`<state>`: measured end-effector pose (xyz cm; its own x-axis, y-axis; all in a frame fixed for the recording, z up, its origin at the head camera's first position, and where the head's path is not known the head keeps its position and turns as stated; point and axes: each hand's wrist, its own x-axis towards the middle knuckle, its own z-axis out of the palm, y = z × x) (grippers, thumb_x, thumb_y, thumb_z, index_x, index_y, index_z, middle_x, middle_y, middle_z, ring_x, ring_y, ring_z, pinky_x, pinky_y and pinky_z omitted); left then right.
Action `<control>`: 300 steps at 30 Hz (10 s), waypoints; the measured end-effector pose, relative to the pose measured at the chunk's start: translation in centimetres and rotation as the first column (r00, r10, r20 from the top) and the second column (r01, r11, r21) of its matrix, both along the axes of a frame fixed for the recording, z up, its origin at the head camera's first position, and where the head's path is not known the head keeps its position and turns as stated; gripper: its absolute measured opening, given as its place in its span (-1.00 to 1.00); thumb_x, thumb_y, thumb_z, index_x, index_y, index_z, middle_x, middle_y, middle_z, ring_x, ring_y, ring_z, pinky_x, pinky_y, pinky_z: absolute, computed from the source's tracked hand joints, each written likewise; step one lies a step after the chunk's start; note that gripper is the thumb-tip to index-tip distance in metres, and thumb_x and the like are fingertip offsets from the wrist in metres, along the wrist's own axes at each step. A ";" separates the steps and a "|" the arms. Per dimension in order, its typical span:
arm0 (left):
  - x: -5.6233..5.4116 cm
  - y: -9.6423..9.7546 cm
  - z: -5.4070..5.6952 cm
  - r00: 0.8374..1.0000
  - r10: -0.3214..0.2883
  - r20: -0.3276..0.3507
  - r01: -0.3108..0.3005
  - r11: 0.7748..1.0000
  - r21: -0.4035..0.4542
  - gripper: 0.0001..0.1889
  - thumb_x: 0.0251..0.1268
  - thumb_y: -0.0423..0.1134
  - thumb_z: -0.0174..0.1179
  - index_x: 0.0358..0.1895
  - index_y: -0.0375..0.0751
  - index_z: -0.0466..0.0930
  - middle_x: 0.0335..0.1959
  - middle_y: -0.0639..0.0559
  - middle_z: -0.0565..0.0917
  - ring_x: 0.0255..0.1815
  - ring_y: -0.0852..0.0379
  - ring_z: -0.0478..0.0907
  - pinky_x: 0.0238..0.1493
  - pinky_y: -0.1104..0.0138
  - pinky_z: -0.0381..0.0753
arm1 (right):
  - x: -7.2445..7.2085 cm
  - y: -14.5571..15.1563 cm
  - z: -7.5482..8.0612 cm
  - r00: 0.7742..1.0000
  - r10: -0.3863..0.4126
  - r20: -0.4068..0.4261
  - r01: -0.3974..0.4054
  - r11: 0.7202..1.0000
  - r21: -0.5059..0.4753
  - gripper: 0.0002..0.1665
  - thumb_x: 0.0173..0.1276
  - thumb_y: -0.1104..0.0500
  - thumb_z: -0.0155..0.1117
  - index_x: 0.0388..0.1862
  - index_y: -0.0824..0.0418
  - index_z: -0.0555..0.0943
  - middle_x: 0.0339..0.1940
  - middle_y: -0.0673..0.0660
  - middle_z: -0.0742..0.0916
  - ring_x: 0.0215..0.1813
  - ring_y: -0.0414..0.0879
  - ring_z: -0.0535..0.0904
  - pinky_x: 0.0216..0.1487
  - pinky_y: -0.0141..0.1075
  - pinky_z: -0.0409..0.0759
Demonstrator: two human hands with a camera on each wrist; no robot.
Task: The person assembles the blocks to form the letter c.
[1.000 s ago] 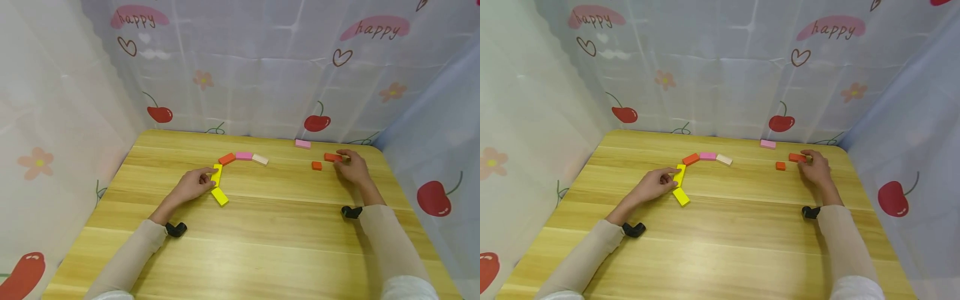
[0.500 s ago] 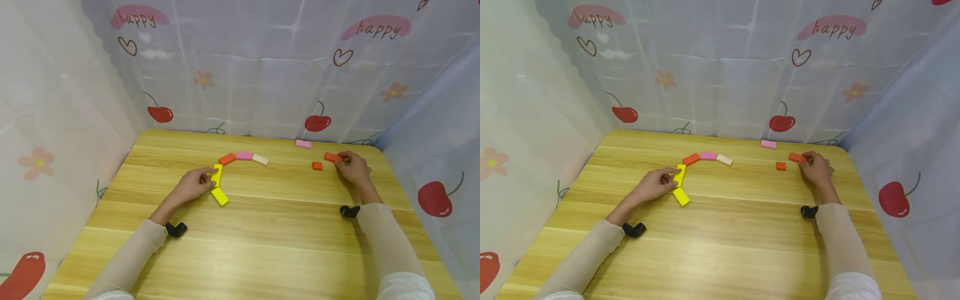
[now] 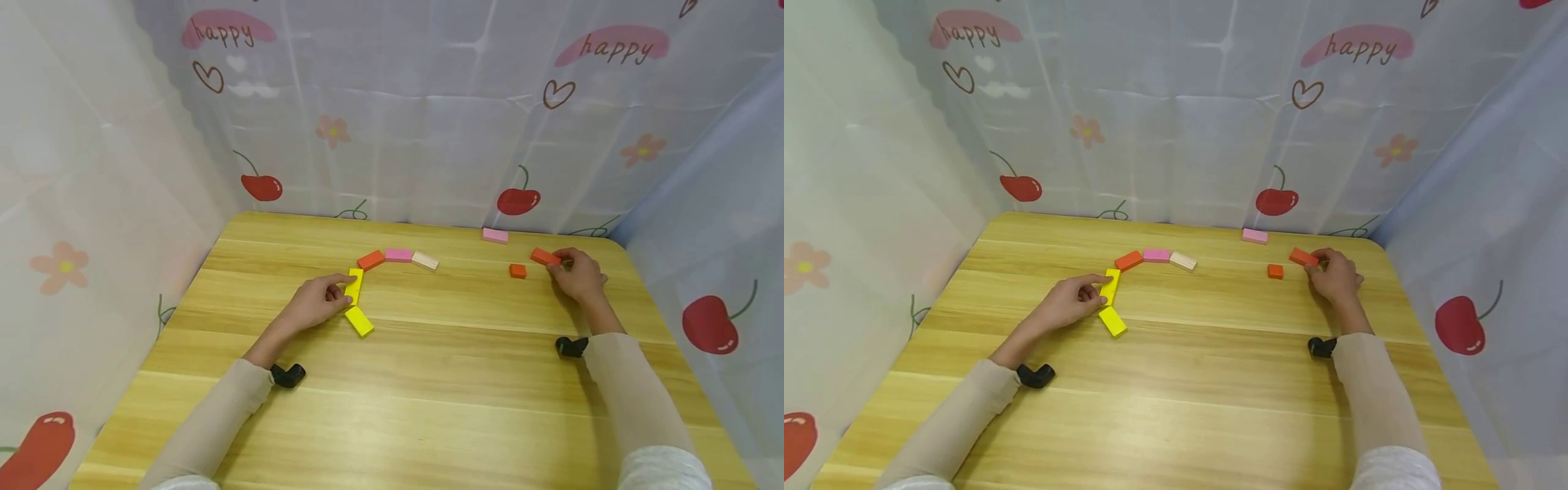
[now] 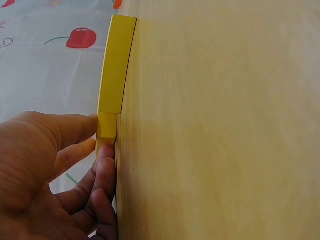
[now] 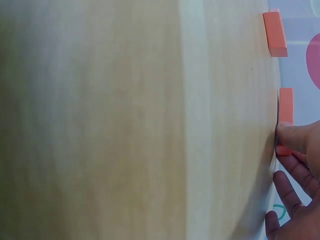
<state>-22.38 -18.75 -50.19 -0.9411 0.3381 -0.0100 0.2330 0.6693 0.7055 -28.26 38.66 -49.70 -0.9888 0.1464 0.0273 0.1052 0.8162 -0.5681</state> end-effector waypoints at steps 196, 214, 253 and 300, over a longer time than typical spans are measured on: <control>-0.3 -0.3 -0.9 1.000 -0.004 -0.019 0.004 1.000 0.023 -0.51 0.53 -0.12 0.35 0.46 -0.02 0.62 -0.27 0.05 0.73 -0.42 0.15 0.52 -0.36 0.36 0.48 | 12.8 -28.3 1.3 0.811 0.581 0.063 -0.585 0.805 0.103 -0.62 0.28 -0.09 0.66 -0.10 -0.04 0.65 -0.16 -0.12 0.72 -0.04 -0.12 0.47 0.27 0.20 0.33; -0.3 -0.1 -0.6 1.000 0.006 -0.012 -0.006 1.000 0.020 -0.52 0.53 -0.12 0.34 0.45 -0.02 0.63 -0.27 0.05 0.74 -0.41 0.13 0.52 -0.35 0.33 0.48 | 12.9 -29.0 1.5 0.816 0.571 0.089 -0.577 0.812 0.085 -0.60 0.27 -0.12 0.66 -0.15 -0.05 0.62 -0.23 -0.11 0.68 -0.04 -0.11 0.44 0.28 0.21 0.29; 0.2 -0.2 -0.3 1.000 0.014 -0.016 -0.014 1.000 0.011 -0.52 0.53 -0.09 0.35 0.45 0.01 0.63 -0.26 0.03 0.73 -0.40 0.11 0.53 -0.36 0.34 0.47 | 10.3 -21.2 1.2 0.874 0.485 -0.025 -0.485 0.874 -0.002 -0.60 0.41 -0.11 0.54 0.06 0.08 0.71 -0.07 0.03 0.82 0.06 0.03 0.70 0.20 0.25 0.40; 0.1 0.0 -0.4 1.000 0.007 0.002 -0.007 0.999 0.031 -0.51 0.54 -0.11 0.35 0.47 0.00 0.61 -0.24 0.06 0.75 -0.39 0.13 0.55 -0.36 0.35 0.49 | -4.9 -9.3 -0.2 0.985 0.147 -0.095 -0.159 0.978 -0.136 -0.39 0.54 0.12 0.30 0.49 0.29 0.52 0.51 0.46 0.55 0.52 0.42 0.43 0.61 0.27 0.34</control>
